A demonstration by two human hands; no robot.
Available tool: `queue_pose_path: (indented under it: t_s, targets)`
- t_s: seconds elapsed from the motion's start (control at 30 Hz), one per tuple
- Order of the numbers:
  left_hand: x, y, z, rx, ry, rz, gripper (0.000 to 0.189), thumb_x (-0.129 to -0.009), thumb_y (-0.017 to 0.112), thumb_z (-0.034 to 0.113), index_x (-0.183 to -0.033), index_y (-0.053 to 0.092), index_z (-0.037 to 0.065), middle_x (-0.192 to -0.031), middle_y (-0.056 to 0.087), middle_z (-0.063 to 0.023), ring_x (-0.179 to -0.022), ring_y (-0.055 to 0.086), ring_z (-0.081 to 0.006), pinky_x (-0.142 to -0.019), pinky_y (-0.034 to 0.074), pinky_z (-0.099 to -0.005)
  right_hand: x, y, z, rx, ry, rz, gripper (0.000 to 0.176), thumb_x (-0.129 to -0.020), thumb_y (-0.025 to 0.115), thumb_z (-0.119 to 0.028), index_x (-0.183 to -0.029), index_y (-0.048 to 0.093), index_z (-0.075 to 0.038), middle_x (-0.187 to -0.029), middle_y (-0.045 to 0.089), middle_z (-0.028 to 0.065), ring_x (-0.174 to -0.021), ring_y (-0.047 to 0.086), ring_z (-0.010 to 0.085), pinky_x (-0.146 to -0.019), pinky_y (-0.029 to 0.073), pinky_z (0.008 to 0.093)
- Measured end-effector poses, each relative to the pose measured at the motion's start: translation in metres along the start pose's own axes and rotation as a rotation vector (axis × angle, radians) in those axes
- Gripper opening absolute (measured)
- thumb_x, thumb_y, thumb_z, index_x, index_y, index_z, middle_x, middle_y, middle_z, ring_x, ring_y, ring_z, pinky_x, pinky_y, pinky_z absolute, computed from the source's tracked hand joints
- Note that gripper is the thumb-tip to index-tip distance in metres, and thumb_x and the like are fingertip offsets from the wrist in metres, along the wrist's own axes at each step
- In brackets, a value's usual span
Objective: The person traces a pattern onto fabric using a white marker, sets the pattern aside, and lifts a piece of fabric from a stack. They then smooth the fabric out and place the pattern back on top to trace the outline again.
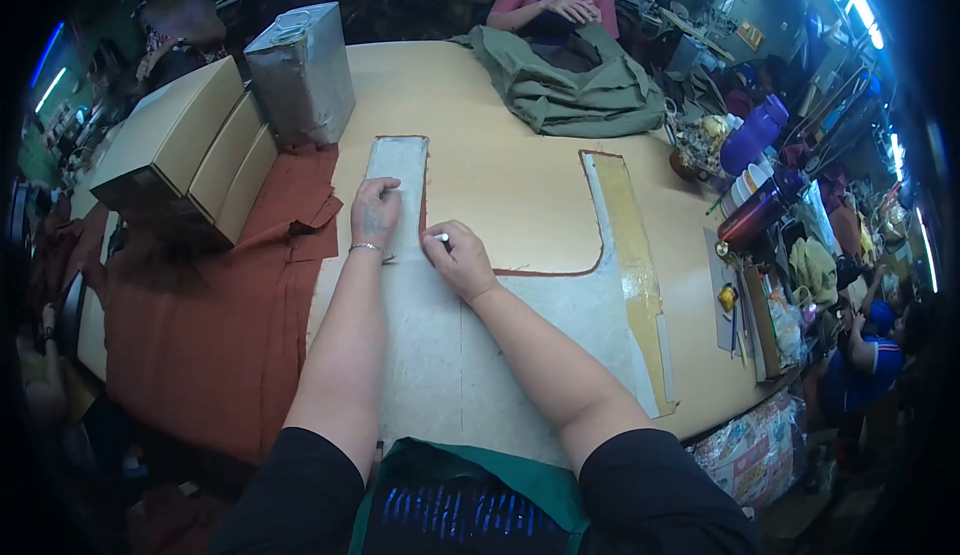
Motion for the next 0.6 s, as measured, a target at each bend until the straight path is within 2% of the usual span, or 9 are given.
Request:
queue_pose_path:
  t_s: [0.03,0.13,0.17,0.23,0.33,0.37,0.53,0.6]
  targets:
    - [0.002,-0.003,-0.001,0.085,-0.023,0.018,0.016,-0.067,0.056,0.011,-0.082,0.062,0.006,-0.088,0.058,-0.0112,-0.083,0.055,-0.0257,-0.086,0.038,-0.0346,0.000,-0.001,-0.002,0.001,0.000,-0.001,0.013,-0.075,0.055,-0.012,-0.079,0.059,-0.001,-0.077,0.056,0.0125,-0.070,0.055,0.0222,-0.064,0.044,0.0290]
    - [0.033,-0.020,0.004,0.004,0.040,-0.147,0.029,-0.069,0.060,0.018,-0.095,0.059,0.007,-0.103,0.054,-0.0128,-0.100,0.050,-0.0263,-0.091,0.033,-0.0443,-0.001,-0.001,0.005,0.004,0.024,0.009,0.013,-0.074,0.055,-0.012,-0.079,0.059,-0.001,-0.078,0.057,0.0127,-0.071,0.056,0.0231,-0.066,0.045,0.0295]
    - [0.051,-0.027,0.011,-0.187,-0.001,-0.226,0.039,-0.069,0.060,0.026,-0.103,0.054,0.008,-0.112,0.048,-0.0128,-0.107,0.042,-0.0267,-0.093,0.030,-0.0474,-0.001,0.000,0.009,0.064,-0.058,0.032,0.013,-0.075,0.055,-0.013,-0.079,0.059,-0.001,-0.079,0.058,0.0130,-0.072,0.057,0.0236,-0.066,0.045,0.0302]
    - [0.085,-0.047,0.060,-0.567,-0.071,-0.372,0.059,-0.071,0.060,0.040,-0.119,0.045,0.010,-0.128,0.036,-0.0127,-0.122,0.028,-0.0275,-0.096,0.023,-0.0535,-0.001,0.002,0.011,0.007,-0.019,0.043,0.014,-0.076,0.055,-0.014,-0.079,0.059,-0.001,-0.079,0.058,0.0130,-0.072,0.057,0.0232,-0.066,0.045,0.0301]
    - [0.103,-0.049,0.070,-0.719,-0.104,-0.465,0.080,-0.069,0.052,0.060,-0.130,0.030,0.013,-0.139,0.017,-0.0096,-0.130,0.007,-0.0284,-0.094,0.008,-0.0640,-0.002,0.003,0.010,-0.083,0.053,0.039,0.016,-0.079,0.055,-0.016,-0.079,0.058,0.000,-0.077,0.059,0.0115,-0.070,0.057,0.0202,-0.065,0.045,0.0284]
    - [0.103,-0.048,0.071,-0.764,-0.118,-0.494,0.087,-0.067,0.047,0.067,-0.133,0.025,0.013,-0.141,0.013,-0.0079,-0.130,0.006,-0.0282,-0.097,0.009,-0.0604,-0.003,0.003,0.011,-0.111,0.088,0.037,0.016,-0.079,0.054,-0.016,-0.079,0.059,0.000,-0.077,0.059,0.0110,-0.069,0.057,0.0195,-0.064,0.045,0.0279]
    - [0.107,-0.046,0.076,-0.803,-0.091,-0.476,0.084,-0.066,0.046,0.068,-0.132,0.026,0.020,-0.140,0.014,-0.0084,-0.130,0.007,-0.0292,-0.096,0.011,-0.0603,-0.004,0.004,0.026,-0.289,0.190,0.088,0.018,-0.080,0.055,-0.017,-0.081,0.059,0.000,-0.071,0.060,0.0076,-0.065,0.057,0.0144,-0.061,0.045,0.0254]
    - [0.106,-0.046,0.079,-0.820,-0.099,-0.483,0.082,-0.066,0.046,0.068,-0.132,0.027,0.023,-0.140,0.015,-0.0085,-0.129,0.008,-0.0295,-0.096,0.012,-0.0601,-0.010,0.005,0.034,-0.326,0.159,0.097,0.020,-0.081,0.055,-0.019,-0.083,0.059,0.001,-0.071,0.061,0.0084,-0.065,0.058,0.0143,-0.061,0.046,0.0255]
Point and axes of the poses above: each hand's wrist, its own x-axis away from the middle knuckle, its own y-axis out of the palm, z = x × y, the point moved 1 cm from there along -x, towards the middle knuckle
